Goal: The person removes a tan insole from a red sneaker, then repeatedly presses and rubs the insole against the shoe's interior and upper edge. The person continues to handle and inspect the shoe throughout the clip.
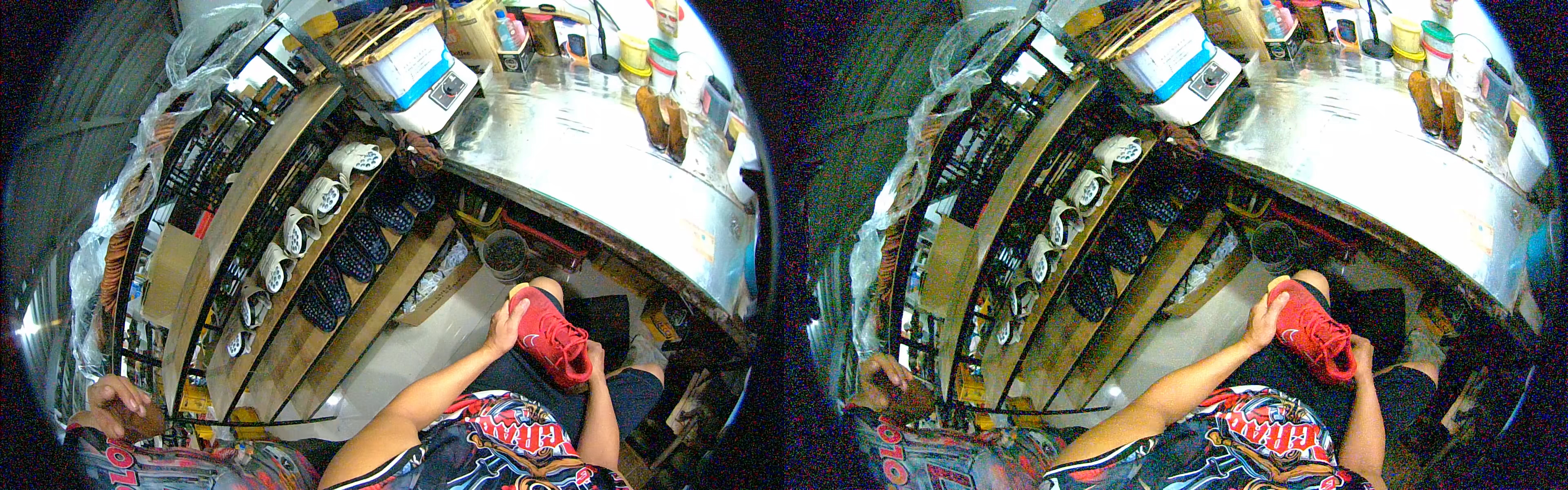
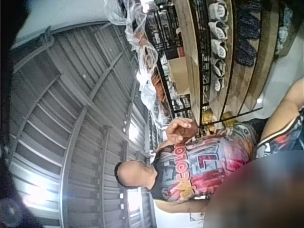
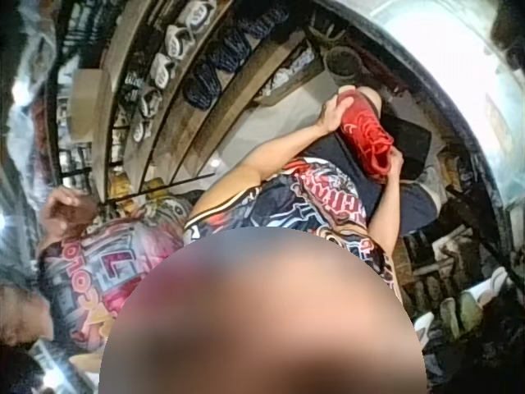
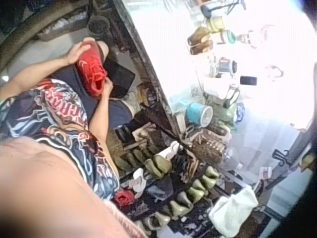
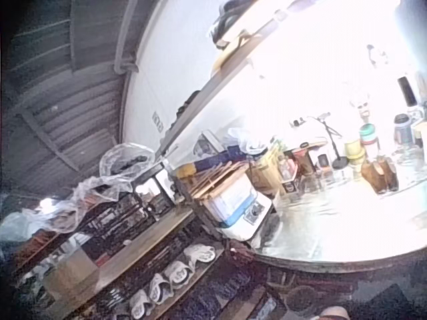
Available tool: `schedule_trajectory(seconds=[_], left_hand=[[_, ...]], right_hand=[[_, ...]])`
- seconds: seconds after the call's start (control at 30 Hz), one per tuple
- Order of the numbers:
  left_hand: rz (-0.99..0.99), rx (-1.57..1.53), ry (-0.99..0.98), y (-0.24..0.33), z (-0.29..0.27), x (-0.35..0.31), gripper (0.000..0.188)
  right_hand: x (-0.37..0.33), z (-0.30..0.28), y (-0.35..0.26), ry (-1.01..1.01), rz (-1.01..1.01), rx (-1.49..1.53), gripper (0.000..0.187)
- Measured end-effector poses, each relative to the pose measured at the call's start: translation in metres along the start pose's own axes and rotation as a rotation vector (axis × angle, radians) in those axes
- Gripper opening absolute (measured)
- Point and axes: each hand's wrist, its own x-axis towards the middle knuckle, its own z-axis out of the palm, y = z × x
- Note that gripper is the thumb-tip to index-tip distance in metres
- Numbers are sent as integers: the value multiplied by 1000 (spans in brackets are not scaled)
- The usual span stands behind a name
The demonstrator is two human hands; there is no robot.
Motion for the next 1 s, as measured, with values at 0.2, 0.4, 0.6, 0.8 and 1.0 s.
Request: schedule_trajectory(seconds=[0.2,0.4,0.6,0.8,1.0], left_hand=[[-12,-3,-3,-1,0,-1,56],[-44,45,-23,-3,-2,1,54],[18,-3,-1,4,0,-1,56],[-8,39,4,4,-3,-1,58],[-78,52,-21,-4,-2,2,53]], right_hand=[[5,6,12,25,41,-27,37],[8,9,19,6,-38,-10,35],[8,7,21,31,-29,-34,33],[12,13,30,4,-50,-16,31],[9,7,26,-61,-126,-59,29]])
